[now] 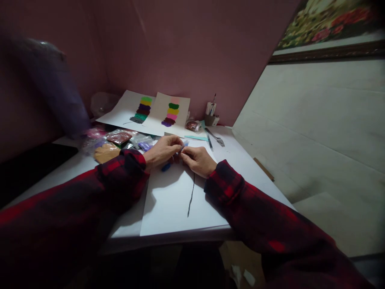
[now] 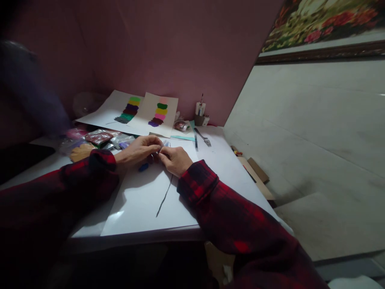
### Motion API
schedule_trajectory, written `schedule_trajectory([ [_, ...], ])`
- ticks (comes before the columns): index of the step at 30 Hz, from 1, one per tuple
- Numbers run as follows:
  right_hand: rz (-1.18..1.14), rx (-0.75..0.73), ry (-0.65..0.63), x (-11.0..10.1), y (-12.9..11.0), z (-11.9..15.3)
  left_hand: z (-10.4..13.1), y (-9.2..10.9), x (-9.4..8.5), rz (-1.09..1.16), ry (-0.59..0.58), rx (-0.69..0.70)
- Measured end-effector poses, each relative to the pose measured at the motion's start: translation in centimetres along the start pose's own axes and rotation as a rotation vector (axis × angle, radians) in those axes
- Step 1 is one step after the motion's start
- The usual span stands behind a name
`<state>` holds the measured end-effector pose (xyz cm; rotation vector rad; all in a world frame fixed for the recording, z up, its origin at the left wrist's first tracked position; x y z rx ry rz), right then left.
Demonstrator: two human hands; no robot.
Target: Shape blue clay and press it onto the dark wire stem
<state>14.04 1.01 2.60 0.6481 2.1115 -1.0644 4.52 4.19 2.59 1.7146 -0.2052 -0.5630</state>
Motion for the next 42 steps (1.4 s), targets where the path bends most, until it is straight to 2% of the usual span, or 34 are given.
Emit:
schedule_trajectory([
  [13,0.079,-0.054,-0.04,0.25,-0.54,0.03,0.08,-0.11,0.19,-0.064,0.002,-0.009],
  [25,0.079,-0.025,-0.046,0.21,-0.52,0.04,0.06,-0.27,0.33,-0.002,-0.018,-0.012],
  [35,0.069,-0.01,-0.019,0.12,-0.29,0.11,-0.15,-0.8,0.2,0.067,0.005,-0.02],
  [42,-0.006,0.008,-0.014,-0.08,-0.36,0.18,-0.33,-0.53,-0.54,0.084,0.073,0.047],
])
Point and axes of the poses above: each hand's wrist, its own z-axis away from the middle knuckle, its own x-axis out of the palm, y = z × x, the point moved 8 cm from there along -z, towards the middle knuckle, and after that the axes turned 1 degree about y, right-handed, at the moved point
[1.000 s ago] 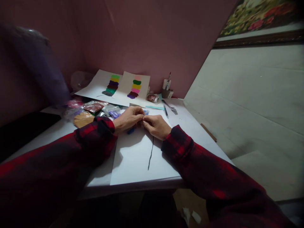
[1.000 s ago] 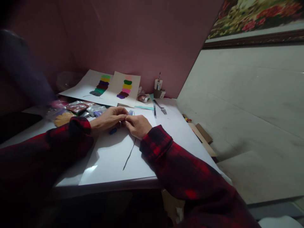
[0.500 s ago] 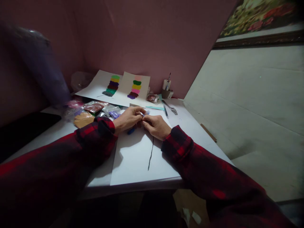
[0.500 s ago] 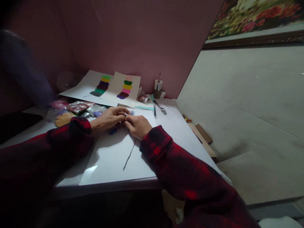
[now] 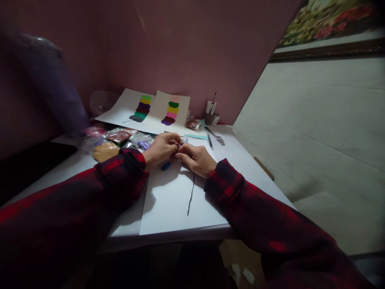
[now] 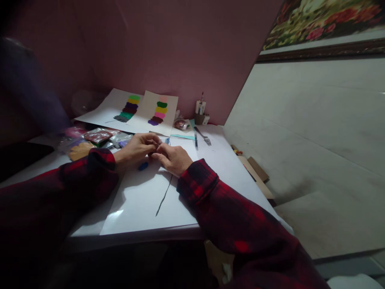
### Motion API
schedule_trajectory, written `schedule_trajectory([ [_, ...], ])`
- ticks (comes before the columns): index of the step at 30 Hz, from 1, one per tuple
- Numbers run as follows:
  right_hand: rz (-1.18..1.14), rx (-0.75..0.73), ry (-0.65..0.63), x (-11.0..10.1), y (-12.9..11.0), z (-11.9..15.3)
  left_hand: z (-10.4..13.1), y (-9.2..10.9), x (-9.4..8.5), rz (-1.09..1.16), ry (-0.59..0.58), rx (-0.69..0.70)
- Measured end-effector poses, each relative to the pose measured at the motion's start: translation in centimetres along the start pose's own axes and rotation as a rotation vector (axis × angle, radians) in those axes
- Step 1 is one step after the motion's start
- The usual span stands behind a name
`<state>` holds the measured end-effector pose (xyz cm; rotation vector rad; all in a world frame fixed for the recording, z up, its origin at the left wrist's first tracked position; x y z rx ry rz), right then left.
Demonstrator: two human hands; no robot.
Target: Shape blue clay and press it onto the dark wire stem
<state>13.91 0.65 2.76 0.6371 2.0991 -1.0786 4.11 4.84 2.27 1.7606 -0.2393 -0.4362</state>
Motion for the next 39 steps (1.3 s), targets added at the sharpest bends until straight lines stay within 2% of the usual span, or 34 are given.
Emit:
schedule_trajectory([
  [14,-0.031,0.001,0.069,-0.4,0.1,-0.1,0.1,0.6,-0.3,0.101,0.05,0.038],
  [19,0.011,-0.009,0.059,-0.3,0.2,-0.1,0.1,0.5,-0.5,0.096,0.102,0.002],
  [23,-0.01,-0.016,0.059,-0.3,0.2,-0.1,0.0,0.3,-0.4,0.066,0.097,-0.03],
  [32,-0.114,0.089,0.282,-2.1,1.3,-0.1,0.1,0.6,-0.1,0.11,0.018,0.022],
  [39,-0.179,0.131,0.328,-2.4,1.8,0.0,0.6,1.2,0.4,0.128,0.006,0.019],
])
Point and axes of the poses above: each hand's wrist, its own z-axis away from the middle knuckle, its own x-axis out of the palm, y = z × x, the point moved 8 cm from there along -z, towards the middle knuckle, and after that the axes turned 1 degree about y, right-handed, at the moved point
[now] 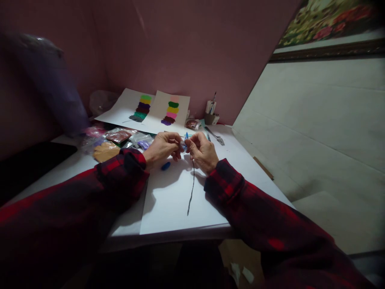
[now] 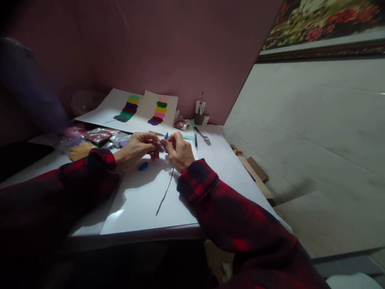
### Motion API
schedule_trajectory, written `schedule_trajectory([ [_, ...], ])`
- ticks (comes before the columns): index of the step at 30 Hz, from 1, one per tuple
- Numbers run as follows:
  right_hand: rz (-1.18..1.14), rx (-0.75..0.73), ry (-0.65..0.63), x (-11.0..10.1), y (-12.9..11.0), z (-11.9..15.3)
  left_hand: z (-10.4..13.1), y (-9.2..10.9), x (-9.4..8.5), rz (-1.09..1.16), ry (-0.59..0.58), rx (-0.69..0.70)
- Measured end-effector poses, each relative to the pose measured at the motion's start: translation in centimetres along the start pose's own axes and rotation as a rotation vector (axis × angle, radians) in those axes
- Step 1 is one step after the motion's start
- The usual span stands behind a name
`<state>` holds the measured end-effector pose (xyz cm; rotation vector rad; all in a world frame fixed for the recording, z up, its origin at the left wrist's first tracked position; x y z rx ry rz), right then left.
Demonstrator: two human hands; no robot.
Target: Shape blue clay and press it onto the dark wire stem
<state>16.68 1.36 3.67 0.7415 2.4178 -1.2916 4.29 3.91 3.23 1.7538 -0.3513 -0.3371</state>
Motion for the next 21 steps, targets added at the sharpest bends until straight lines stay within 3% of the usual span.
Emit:
schedule_trajectory([
  [7,0.02,0.012,0.021,-0.2,-0.1,0.0,-0.2,-0.2,0.3,0.043,-0.062,0.041],
  [15,0.003,-0.008,-0.115,0.9,-0.1,0.1,-0.2,-0.2,0.8,0.035,-0.1,0.048],
  [21,0.011,-0.033,-0.075,0.7,-0.3,0.1,-0.1,0.3,0.6,0.003,-0.076,0.082],
])
Point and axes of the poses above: each hand's wrist, its own z-axis away from the middle knuckle, its own x-axis out of the palm, y = z × x, the point moved 8 cm from there along -z, towards the middle knuckle, and after that the axes turned 1 degree about y, right-handed, at the moved point
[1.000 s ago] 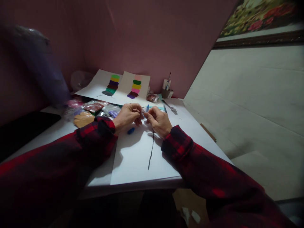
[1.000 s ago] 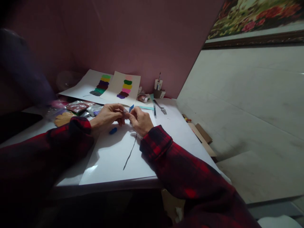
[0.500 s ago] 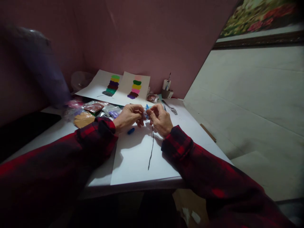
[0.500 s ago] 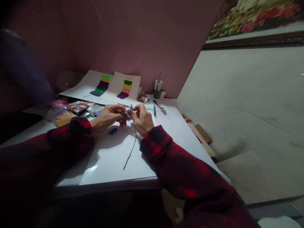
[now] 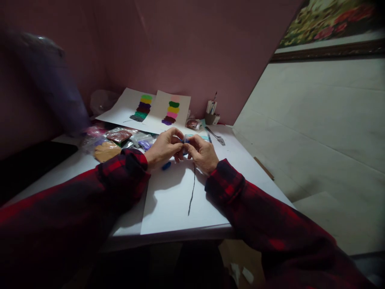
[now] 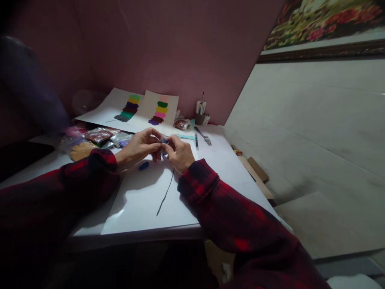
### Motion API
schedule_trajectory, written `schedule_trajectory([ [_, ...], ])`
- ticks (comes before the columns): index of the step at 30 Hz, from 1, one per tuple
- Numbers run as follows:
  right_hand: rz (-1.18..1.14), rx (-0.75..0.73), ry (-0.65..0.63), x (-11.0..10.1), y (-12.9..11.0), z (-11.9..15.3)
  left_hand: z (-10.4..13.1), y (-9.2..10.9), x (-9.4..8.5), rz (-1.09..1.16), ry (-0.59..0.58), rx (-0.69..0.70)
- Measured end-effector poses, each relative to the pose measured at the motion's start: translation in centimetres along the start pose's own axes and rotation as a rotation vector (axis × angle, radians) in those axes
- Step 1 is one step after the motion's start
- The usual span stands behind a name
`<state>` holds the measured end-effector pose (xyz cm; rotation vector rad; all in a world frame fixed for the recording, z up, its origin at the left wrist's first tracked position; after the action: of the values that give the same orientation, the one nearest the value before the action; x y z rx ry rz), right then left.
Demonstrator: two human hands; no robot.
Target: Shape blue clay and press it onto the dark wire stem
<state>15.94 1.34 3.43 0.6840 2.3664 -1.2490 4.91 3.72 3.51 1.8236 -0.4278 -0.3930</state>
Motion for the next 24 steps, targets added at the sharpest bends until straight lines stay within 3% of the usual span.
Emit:
schedule_trajectory([
  [9,-0.033,-0.023,0.015,-0.1,-0.3,0.0,-0.2,-0.8,-1.4,-0.175,0.108,-0.037],
  [15,-0.061,-0.01,0.039,-0.2,-0.4,0.1,-0.5,-1.5,-1.7,-0.291,0.079,-0.03],
  [24,-0.012,-0.028,0.047,-0.3,-0.4,0.2,-0.7,-2.6,-1.8,-0.217,0.059,-0.042],
])
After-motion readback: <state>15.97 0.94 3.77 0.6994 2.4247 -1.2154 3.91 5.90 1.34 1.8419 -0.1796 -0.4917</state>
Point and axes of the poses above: each hand's wrist, its own z-axis away from the middle knuckle, its own x-axis out of the palm, y = z × x, the point moved 8 cm from there along -z, towards the middle knuckle, and after that the axes turned 1 degree about y, right-handed, at the moved point
